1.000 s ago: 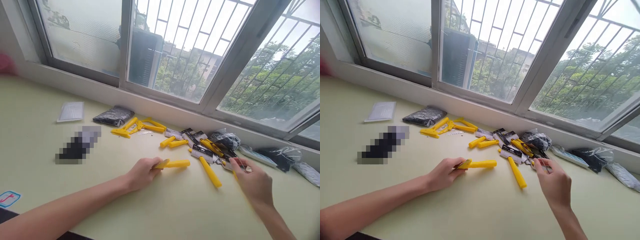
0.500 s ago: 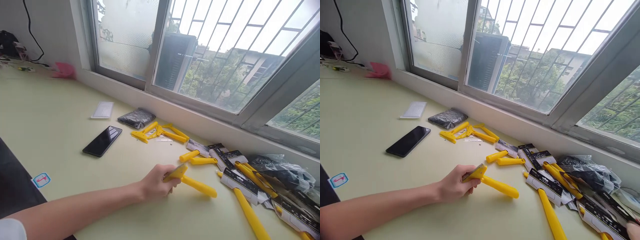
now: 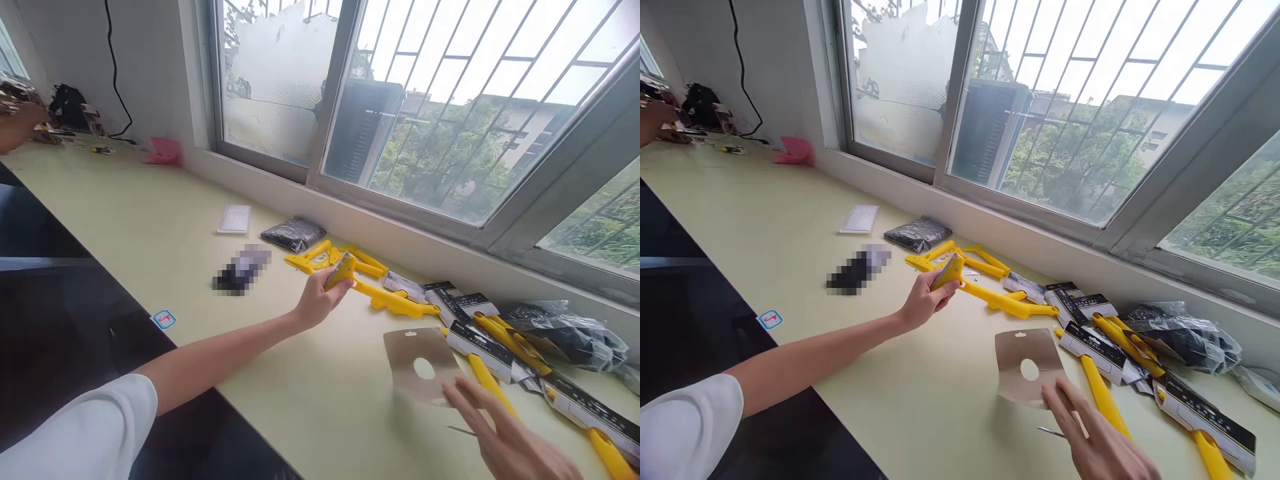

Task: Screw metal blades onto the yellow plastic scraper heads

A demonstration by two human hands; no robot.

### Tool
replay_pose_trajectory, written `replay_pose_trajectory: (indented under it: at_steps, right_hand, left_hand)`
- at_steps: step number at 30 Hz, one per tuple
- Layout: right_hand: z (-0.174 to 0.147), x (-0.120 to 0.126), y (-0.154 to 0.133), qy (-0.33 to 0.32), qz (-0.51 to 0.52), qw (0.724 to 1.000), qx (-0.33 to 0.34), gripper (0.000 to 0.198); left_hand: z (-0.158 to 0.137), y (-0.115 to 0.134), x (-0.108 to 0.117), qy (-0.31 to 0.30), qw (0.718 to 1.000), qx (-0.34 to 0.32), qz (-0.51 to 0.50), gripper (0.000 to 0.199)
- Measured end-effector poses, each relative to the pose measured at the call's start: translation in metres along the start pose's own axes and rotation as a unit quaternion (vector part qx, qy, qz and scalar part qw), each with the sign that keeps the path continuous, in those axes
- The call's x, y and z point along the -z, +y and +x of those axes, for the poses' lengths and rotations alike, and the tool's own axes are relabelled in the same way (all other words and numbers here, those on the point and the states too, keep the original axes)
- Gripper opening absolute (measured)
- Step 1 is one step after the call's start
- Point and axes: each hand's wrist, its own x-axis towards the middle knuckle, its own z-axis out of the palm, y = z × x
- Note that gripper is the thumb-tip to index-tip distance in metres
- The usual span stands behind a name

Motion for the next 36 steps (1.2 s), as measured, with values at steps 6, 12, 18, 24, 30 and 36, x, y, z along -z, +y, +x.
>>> replay_pose_trajectory:
  at_steps: [6, 12, 18, 24, 30, 36]
  right_hand:
    - [0.046, -0.031, 0.003, 0.022, -0.006, 1.000, 0.009, 0.081]
    - [0.038, -0.041, -0.006, 0.018, 0.038, 0.999, -0.014, 0.079]
    - [0.050, -0.028, -0.018, 0.045, 0.090, 0.992, -0.074, 0.074]
    - [0.067, -0.017, -0.034, 0.111, 0.165, 0.949, -0.246, 0.041]
    - [0.067, -0.032, -0.027, 0.020, 0.261, 0.842, -0.472, 0.051]
    - [0.073, -0.027, -0.035, -0.106, 0.453, 0.745, -0.477, 0.055]
  left_hand:
    - [0.000, 0.009, 0.009, -0.046, 0.996, -0.036, 0.062, 0.029]
    - [0.000, -0.005, 0.006, -0.090, 0.992, -0.005, 0.088, 0.026]
    - [0.001, -0.009, 0.002, -0.121, 0.989, 0.076, 0.023, 0.027]
    - [-0.001, -0.011, -0.003, -0.130, 0.980, 0.137, -0.056, 0.033]
    - [-0.012, -0.029, -0.015, -0.091, 0.977, 0.170, -0.092, 0.033]
    - [-0.011, -0.030, -0.013, -0.131, 0.972, 0.164, -0.102, 0.035]
